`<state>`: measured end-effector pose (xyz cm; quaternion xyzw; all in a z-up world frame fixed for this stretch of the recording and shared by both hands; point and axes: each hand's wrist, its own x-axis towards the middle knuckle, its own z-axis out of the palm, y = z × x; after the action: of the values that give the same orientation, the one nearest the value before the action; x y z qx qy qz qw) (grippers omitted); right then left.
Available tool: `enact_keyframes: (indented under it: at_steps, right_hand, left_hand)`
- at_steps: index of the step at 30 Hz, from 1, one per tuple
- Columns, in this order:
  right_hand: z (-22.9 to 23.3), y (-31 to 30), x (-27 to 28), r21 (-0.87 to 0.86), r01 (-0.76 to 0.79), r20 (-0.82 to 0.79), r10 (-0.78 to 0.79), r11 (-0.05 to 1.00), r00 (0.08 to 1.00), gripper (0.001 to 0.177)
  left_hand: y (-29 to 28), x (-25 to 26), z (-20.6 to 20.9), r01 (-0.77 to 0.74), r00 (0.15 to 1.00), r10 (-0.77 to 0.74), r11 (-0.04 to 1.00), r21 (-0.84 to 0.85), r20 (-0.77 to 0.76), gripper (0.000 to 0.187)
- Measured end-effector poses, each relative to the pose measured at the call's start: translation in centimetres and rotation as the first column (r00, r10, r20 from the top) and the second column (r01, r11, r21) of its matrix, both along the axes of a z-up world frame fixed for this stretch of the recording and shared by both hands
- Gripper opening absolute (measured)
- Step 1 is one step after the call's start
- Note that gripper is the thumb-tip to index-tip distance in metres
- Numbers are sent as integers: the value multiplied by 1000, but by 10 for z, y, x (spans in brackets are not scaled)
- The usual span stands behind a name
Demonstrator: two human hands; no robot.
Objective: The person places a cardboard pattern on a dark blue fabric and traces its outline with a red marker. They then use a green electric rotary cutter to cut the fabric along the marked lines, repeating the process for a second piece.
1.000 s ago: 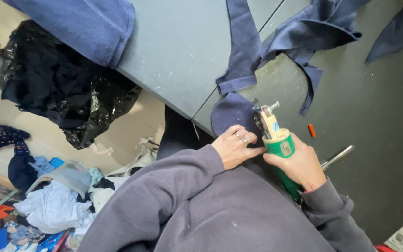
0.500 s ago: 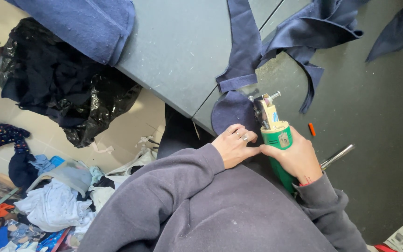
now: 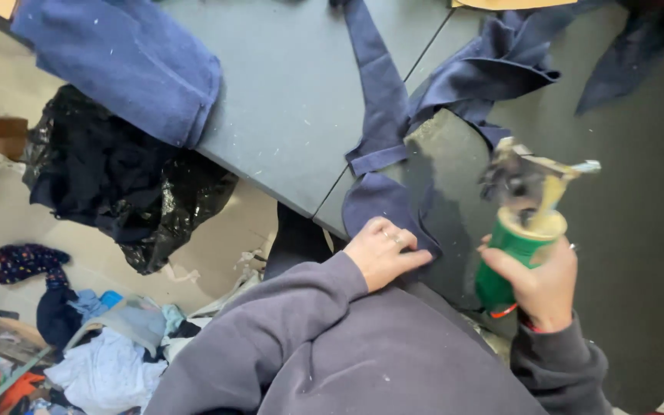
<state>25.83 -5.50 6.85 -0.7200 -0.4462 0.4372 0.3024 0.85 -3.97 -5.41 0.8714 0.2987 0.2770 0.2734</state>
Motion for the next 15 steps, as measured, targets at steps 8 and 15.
enact_keyframes:
  at_steps: [8, 15]
  right_hand:
    - [-4, -35, 37, 55, 372, -137, -362, 927, 922, 45]
    - [-59, -76, 56, 23, 359, 14, -359, 933, 933, 47]
  left_hand:
    - [45, -23, 36, -634, 751, 606, 773, -31, -261, 47]
    - [42, -15, -2, -527, 849, 455, 708, -469, -267, 34]
